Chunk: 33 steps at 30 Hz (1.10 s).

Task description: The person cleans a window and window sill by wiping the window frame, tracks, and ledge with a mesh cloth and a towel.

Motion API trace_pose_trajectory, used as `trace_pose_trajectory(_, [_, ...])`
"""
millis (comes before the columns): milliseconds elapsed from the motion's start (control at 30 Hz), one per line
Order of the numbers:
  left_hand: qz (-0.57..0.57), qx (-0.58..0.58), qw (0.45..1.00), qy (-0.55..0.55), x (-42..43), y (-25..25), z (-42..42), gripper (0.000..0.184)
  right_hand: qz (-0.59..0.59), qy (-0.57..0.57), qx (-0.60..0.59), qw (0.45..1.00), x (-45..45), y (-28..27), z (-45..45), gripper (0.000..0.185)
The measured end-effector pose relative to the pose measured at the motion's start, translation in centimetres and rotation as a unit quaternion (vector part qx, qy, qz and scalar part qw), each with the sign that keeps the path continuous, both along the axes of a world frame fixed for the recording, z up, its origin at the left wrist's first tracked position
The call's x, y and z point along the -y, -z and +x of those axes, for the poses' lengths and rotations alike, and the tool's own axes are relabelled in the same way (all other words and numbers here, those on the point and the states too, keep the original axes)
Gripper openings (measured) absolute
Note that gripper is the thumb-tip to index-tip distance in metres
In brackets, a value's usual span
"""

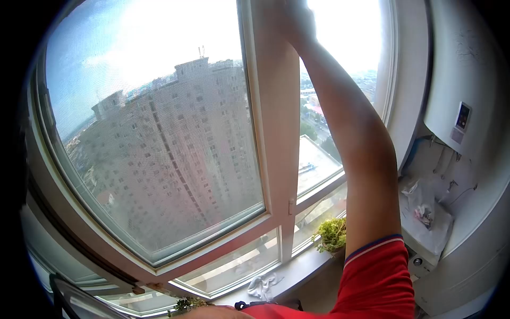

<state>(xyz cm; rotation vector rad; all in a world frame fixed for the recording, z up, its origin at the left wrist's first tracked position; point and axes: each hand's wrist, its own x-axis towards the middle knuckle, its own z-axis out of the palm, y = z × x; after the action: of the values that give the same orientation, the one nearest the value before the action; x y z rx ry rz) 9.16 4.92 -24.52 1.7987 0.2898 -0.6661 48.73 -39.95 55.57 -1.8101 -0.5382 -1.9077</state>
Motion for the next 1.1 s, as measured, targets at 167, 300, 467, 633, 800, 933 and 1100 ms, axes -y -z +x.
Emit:
trace_pose_trajectory(167, [0.109,-0.032,0.989,0.099,3.1,-9.6,1.2,0.038,-0.109,0.034,-0.042,0.993,0.0,16.5,-5.0,0.068])
trace_pose_trajectory(300, [0.166,-0.021,0.972,0.164,5.1,-11.3,1.9,0.045,-0.092,0.006,-0.192,0.977,0.0,34.3,-8.0,0.076])
trace_pose_trajectory(467, [0.213,0.052,0.936,0.277,6.2,-9.9,1.6,0.053,-0.036,0.005,-0.359,0.932,-1.8,53.0,-12.1,0.073])
trace_pose_trajectory(633, [0.180,-0.028,0.952,0.246,8.6,-12.2,2.3,0.050,-0.051,0.020,-0.383,0.922,-1.1,55.7,-13.4,0.075])
trace_pose_trajectory(800, [0.155,-0.030,0.957,0.243,7.5,-9.3,1.7,0.055,-0.051,0.018,-0.303,0.951,-1.2,49.5,-11.4,0.072])
trace_pose_trajectory(933, [0.163,-0.005,0.958,0.235,6.5,-5.7,1.0,0.050,-0.014,0.029,-0.144,0.989,-1.0,34.0,-8.1,0.066])
trace_pose_trajectory(1100, [0.143,0.011,0.964,0.224,7.7,-6.4,1.7,0.045,0.034,0.033,-0.084,0.995,0.6,26.2,-5.5,0.045])
